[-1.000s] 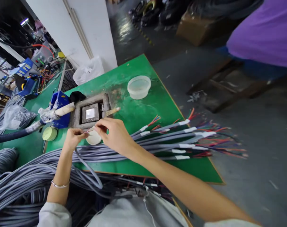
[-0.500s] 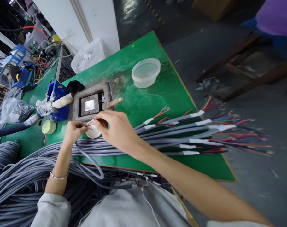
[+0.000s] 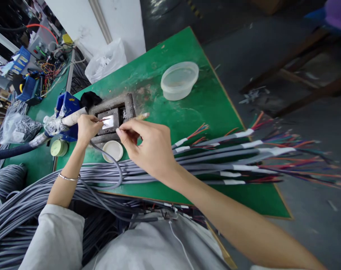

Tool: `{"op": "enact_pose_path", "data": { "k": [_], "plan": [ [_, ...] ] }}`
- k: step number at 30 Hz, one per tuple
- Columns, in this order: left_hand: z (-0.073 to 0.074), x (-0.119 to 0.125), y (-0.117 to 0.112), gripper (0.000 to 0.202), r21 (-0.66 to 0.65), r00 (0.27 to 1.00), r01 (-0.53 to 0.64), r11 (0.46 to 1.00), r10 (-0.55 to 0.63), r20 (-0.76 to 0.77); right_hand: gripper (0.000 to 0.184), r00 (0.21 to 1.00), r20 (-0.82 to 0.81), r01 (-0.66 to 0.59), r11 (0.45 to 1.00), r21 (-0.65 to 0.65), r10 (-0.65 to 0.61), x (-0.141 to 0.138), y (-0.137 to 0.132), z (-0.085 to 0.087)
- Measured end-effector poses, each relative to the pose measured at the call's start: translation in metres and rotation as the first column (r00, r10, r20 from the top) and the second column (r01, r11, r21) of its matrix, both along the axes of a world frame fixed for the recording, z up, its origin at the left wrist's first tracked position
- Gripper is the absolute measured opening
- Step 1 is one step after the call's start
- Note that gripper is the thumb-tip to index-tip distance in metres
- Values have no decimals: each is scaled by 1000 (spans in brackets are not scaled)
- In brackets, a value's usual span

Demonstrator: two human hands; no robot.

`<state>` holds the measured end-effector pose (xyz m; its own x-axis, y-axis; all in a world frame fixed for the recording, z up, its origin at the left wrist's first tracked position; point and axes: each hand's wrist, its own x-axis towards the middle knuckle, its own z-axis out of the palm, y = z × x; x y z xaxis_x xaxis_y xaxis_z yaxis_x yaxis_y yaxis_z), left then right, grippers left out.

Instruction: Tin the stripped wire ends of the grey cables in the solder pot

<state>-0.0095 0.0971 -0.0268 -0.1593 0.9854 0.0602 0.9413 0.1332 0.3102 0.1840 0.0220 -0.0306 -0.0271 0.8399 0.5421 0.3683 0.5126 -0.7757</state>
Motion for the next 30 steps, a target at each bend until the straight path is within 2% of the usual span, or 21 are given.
{"op": "enact_pose_path", "data": {
  "k": [8,15,18,21,25,27,30],
  "plan": [
    [-11,7,11,19,-61,996,28,998,-33,-81,14,1000,-2,28,997,65,-28,0,1,0],
    [-19,10,15,19,-56,996,28,998,-32,-77,15,1000,-15,29,995,100,-27,1,2,-1],
    [-13,11,12,17,-48,998,33,998,-36,-48,15,999,-26,32,995,96,-30,2,2,0],
    [4,9,-2,15,-59,998,47,997,-44,54,14,998,-45,57,995,86,-53,3,2,1],
    [27,3,-30,17,-185,976,125,975,-87,197,14,996,-56,66,996,66,-62,4,1,1],
    [31,2,-41,17,-248,976,162,955,-118,185,14,997,-52,57,996,65,-54,3,1,1],
    [25,4,-49,14,-302,985,165,939,-139,104,14,998,-47,50,996,71,-47,1,0,0]
  ]
}}
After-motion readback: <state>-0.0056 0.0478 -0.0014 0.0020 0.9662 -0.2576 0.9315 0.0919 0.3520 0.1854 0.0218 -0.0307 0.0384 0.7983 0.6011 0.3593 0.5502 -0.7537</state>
